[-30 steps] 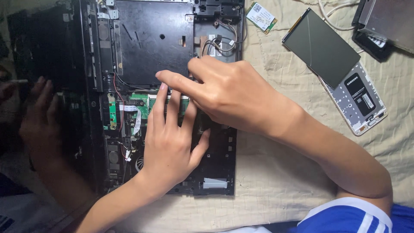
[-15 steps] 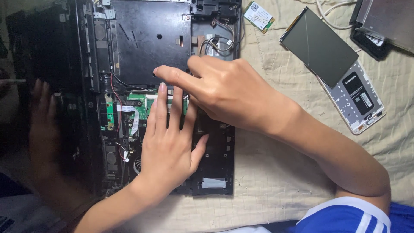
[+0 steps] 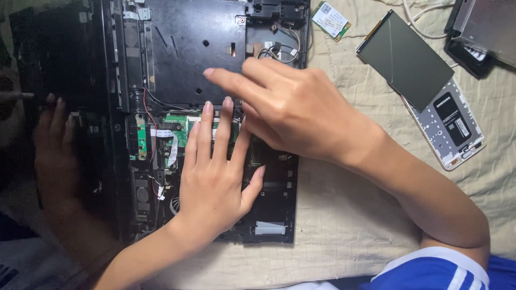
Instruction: Inspecting and installing a RAM module into a laptop motherboard.
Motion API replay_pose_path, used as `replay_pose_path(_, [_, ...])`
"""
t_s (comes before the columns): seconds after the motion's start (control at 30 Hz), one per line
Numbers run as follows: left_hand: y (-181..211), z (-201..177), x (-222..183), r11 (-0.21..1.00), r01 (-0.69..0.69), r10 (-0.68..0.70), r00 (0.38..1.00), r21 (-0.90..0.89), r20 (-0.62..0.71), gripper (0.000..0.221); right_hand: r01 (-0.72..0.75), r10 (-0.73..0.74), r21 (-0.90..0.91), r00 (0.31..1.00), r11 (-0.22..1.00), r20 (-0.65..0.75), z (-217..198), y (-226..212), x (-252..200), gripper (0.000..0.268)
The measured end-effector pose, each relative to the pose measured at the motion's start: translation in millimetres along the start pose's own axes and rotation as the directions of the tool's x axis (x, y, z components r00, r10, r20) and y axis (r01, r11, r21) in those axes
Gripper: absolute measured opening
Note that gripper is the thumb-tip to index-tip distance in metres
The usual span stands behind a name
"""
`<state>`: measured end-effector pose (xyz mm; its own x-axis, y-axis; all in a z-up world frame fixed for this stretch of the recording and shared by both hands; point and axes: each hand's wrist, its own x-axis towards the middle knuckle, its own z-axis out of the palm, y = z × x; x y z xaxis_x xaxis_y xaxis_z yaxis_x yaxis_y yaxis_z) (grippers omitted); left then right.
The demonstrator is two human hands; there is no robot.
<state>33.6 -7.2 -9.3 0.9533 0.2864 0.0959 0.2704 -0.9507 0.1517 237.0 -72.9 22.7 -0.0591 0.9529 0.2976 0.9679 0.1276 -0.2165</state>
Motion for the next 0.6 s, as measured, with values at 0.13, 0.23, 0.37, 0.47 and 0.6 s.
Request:
replay_pose_path(0.13, [-1, -2, 0, 1.000, -0.001, 0.001, 1.000, -0.012, 0.023, 0.076, 0.068, -0.060, 0.081, 0.994, 0.994, -0.094, 7, 7, -3, 0.017])
replay_pose_path(0.23, [-1, 0, -1, 1.000, 0.000, 0.000, 1.000, -0.031, 0.005, 0.071, 0.002, -0.010, 0.116, 0.998, 0.993, 0.069, -3, 3, 2, 0.036])
replay_pose_path(0.37, [-1, -1, -1, 1.000, 0.005, -0.006, 0.999, 0.003, 0.045, 0.078, 0.064, -0.062, 0.085, 0.998, 0.994, -0.026, -2, 12, 3, 0.020])
replay_pose_path(0.47, [-1, -1, -1, 1.000, 0.004, -0.004, 0.999, 0.000, 0.050, 0.079, 0.073, -0.065, 0.288, 0.997, 0.955, -0.038, -7, 20, 2, 0.021])
replay_pose_path(0.6, [-1, -2, -1, 1.000, 0.013, -0.013, 0.998, 0.003, 0.065, 0.082, -0.070, 0.007, 0.426, 0.989, 0.902, 0.149, -44, 21, 2, 0.029])
